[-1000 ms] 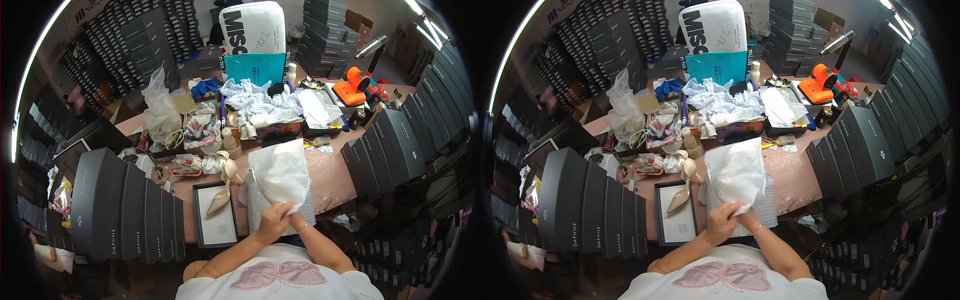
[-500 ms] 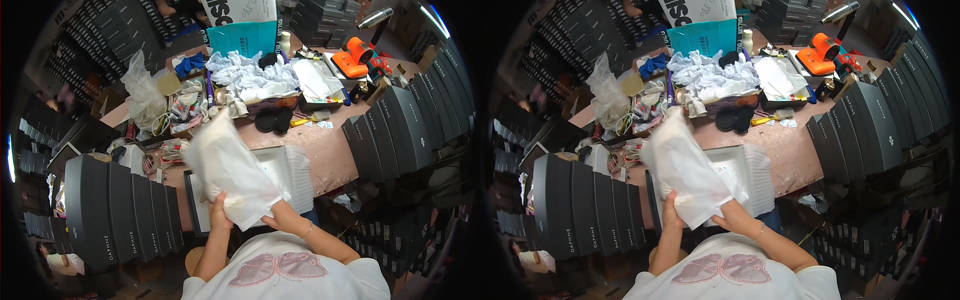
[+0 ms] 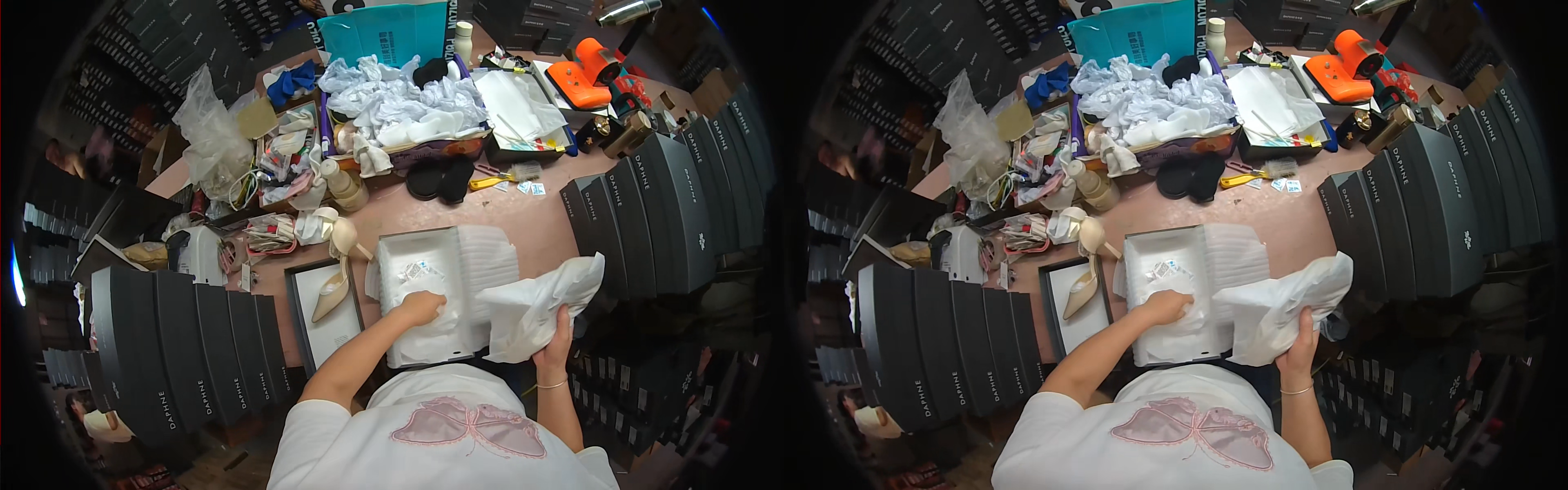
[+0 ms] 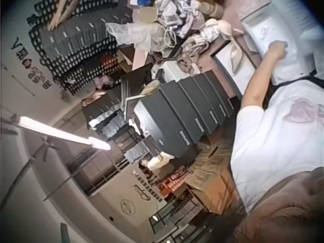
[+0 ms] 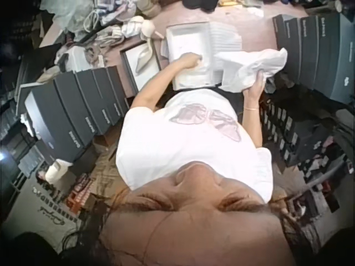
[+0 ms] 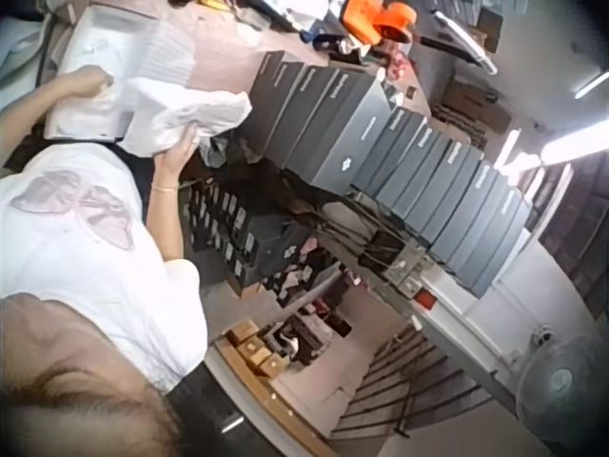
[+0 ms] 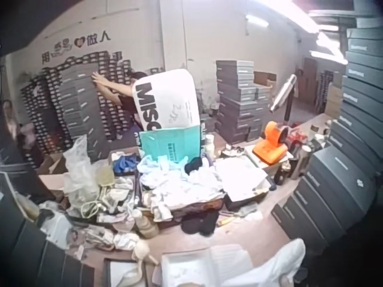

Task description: Inspecting, wrapping with tissue paper, and packing high-heeled shoes into shoe boxes.

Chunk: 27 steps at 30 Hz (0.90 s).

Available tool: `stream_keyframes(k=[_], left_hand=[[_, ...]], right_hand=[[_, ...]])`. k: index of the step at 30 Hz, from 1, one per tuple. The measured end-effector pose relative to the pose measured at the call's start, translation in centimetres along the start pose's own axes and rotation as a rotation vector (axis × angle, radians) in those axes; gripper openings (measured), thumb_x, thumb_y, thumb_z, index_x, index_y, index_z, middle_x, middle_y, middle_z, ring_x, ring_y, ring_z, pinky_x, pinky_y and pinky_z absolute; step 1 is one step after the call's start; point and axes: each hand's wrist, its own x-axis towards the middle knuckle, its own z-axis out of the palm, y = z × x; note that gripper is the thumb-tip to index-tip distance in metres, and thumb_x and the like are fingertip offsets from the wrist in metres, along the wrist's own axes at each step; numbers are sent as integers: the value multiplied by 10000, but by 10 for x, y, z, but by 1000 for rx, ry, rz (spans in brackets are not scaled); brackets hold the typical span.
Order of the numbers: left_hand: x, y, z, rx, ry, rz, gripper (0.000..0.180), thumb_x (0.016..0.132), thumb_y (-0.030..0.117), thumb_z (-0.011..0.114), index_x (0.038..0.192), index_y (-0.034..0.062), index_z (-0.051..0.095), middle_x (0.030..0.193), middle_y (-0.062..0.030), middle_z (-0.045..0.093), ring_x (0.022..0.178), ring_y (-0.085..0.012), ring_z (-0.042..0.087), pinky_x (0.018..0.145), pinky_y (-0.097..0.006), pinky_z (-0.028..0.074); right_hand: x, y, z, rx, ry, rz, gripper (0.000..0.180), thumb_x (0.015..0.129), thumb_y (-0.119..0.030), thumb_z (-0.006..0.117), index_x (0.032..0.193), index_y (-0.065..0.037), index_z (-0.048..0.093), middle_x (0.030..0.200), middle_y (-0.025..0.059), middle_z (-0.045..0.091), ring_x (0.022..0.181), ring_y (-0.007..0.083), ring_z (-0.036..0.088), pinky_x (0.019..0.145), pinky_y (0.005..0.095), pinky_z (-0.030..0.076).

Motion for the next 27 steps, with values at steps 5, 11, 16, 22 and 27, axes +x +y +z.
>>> stream_keyframes(k=[5, 11, 16, 22, 27], left_hand=[[-52, 24, -97, -407, 455, -99, 139, 870, 128, 540, 899, 14, 615, 780, -166, 644, 735, -278, 650, 685, -384, 517], [-178, 27, -140, -1070, 723, -33, 173, 924, 110, 566, 802, -6, 610, 727, -27, 612, 640, -83, 596, 588, -215, 495], [-228, 2, -42, -1324, 874, -364, 273, 917, 234, 630, 763, 8, 643, 665, -4, 592, 552, -63, 539, 521, -213, 469], [-230, 5, 51, -1103, 912, -501, 297, 846, 224, 716, 1017, 8, 603, 918, -67, 615, 749, -121, 575, 660, -273, 497], [-227, -4, 27, -1477, 1126, -488, 752, 809, 216, 749, 1423, 113, 327, 1282, -136, 451, 1095, -204, 480, 910, -341, 435]], right_hand=[[-2, 53, 17, -249, -276, 21, 469, 955, -317, 517, 1288, 7, 454, 1190, 104, 568, 1064, 217, 574, 897, 373, 481], [28, 197, 26, -1683, -938, -151, 520, 849, -331, 650, 1171, 51, 504, 1124, 235, 567, 1005, 374, 574, 853, 443, 477], [21, 154, 75, -1287, -884, -205, 654, 813, -340, 693, 1287, 23, 428, 1277, 245, 468, 1069, 387, 539, 833, 442, 488], [2, 159, 184, -1352, -1456, -243, 364, 794, -198, 678, 1084, -1, 578, 1010, 218, 603, 867, 368, 610, 726, 414, 503], [-45, 172, 204, -1089, -1637, -203, 137, 816, -97, 617, 917, -6, 629, 801, 186, 626, 737, 358, 612, 665, 399, 491]])
